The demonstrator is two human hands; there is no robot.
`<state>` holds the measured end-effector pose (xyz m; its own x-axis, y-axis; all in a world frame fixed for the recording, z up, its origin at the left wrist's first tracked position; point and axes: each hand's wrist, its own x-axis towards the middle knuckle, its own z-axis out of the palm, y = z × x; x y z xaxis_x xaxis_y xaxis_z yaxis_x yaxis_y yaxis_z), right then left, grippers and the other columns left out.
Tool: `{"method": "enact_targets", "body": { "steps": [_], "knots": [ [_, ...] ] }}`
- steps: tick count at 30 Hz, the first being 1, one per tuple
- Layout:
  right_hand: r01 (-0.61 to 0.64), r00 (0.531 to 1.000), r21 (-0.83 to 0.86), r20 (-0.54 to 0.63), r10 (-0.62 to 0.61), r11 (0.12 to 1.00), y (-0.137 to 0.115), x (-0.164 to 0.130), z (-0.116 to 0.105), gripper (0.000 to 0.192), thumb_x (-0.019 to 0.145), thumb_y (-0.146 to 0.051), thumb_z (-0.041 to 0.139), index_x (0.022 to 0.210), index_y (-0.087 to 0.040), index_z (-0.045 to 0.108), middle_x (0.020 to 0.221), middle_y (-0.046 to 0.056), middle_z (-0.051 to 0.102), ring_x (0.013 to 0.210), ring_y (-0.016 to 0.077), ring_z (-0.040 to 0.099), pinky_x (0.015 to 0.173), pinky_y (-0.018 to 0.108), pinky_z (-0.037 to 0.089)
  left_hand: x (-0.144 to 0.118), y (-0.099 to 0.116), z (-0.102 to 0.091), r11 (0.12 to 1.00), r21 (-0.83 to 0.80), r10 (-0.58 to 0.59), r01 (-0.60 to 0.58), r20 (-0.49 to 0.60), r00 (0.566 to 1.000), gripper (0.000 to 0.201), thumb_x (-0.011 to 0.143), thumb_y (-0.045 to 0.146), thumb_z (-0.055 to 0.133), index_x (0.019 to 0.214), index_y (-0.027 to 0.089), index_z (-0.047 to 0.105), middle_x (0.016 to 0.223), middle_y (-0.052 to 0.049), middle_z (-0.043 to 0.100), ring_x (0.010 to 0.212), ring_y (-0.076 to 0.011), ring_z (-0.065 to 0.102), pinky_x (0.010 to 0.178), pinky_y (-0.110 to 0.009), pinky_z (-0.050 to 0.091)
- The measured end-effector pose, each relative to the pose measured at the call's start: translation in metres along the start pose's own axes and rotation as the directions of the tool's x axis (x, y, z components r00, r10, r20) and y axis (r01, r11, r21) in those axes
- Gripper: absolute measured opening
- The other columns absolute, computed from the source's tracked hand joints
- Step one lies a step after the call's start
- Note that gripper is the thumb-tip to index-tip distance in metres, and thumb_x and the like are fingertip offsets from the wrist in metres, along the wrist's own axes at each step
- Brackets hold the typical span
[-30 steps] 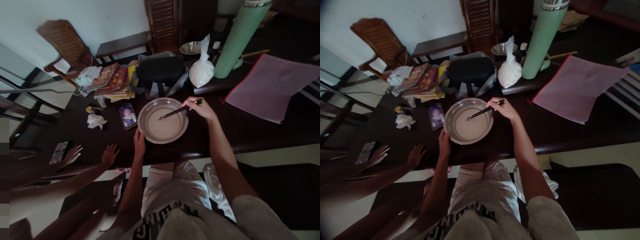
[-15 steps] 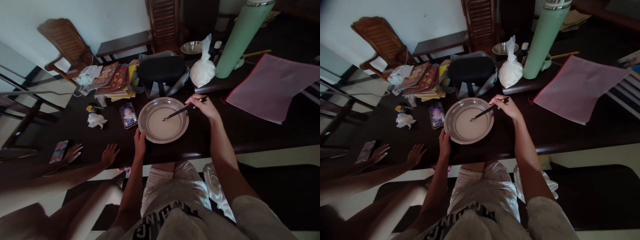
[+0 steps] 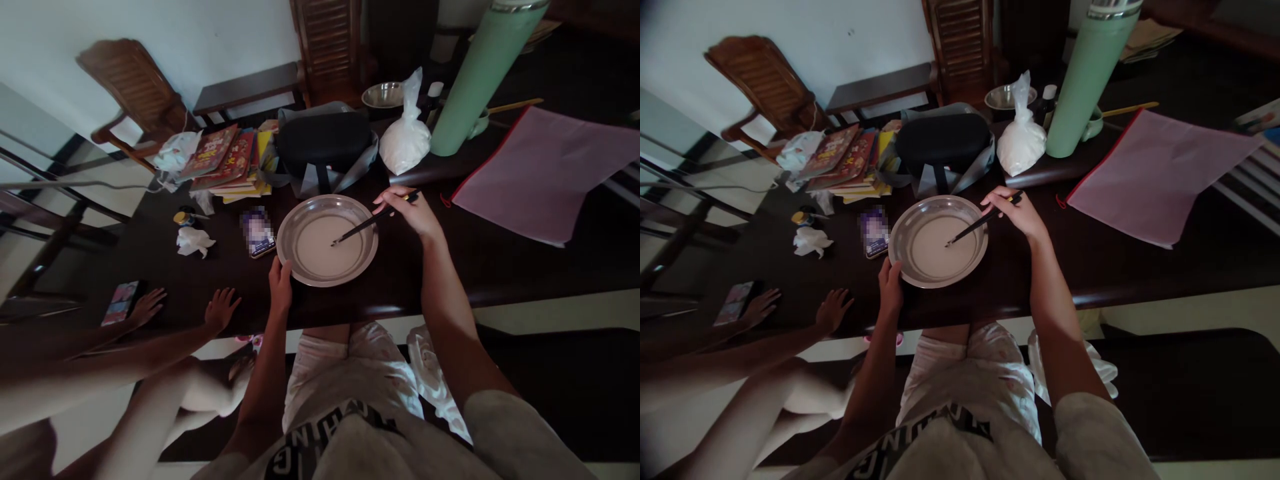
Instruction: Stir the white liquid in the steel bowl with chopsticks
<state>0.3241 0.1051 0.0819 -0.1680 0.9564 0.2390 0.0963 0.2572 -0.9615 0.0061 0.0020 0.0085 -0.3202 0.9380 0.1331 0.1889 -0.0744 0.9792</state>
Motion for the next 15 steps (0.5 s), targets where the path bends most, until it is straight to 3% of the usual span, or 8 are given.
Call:
{"method": "enact_targets", "body": {
  "steps": [7, 13, 15],
  "knots": [
    [0.026, 0.977, -0.021, 0.211, -0.021, 0.999, 0.001, 0.001, 0.011, 0.038, 0.087, -0.058, 0.065, 0.084, -0.022, 0.078, 0.088, 0.004, 0.078, 0.075, 0.0146, 0.067, 0.064, 0.027, 0.050, 0.001, 0.000, 0.000, 1.000, 0.002, 0.005, -0.005, 0.003, 1.000, 0.035, 0.082, 0.052, 0.062, 0.089, 0.018, 0.065, 0.080, 0.000, 0.060, 0.076, -0.0154, 0.054, 0.073, -0.025, 0.045],
    [0.015, 1.000, -0.016, -0.005, -0.015, 1.000, 0.000, 0.001, 0.000, 0.041, 0.085, -0.061, 0.065, 0.080, -0.022, 0.076, 0.076, 0.004, 0.077, 0.075, 0.0168, 0.069, 0.058, 0.027, 0.044, 0.001, -0.001, 0.000, 1.000, -0.005, 0.016, -0.016, 0.003, 1.000, 0.033, 0.082, 0.051, 0.062, 0.088, 0.018, 0.065, 0.079, 0.000, 0.060, 0.074, -0.0147, 0.052, 0.073, -0.025, 0.045],
    [-0.008, 1.000, -0.014, 0.008, 0.008, 1.000, -0.001, 0.000, -0.001, 0.041, 0.086, -0.061, 0.064, 0.079, -0.022, 0.076, 0.072, 0.004, 0.076, 0.071, 0.0163, 0.068, 0.057, 0.027, 0.043, 0.001, -0.001, 0.000, 1.000, -0.006, 0.016, -0.016, -0.002, 1.000, 0.032, 0.082, 0.050, 0.062, 0.088, 0.018, 0.065, 0.080, 0.000, 0.060, 0.075, -0.0152, 0.053, 0.073, -0.025, 0.045]
  ]
}}
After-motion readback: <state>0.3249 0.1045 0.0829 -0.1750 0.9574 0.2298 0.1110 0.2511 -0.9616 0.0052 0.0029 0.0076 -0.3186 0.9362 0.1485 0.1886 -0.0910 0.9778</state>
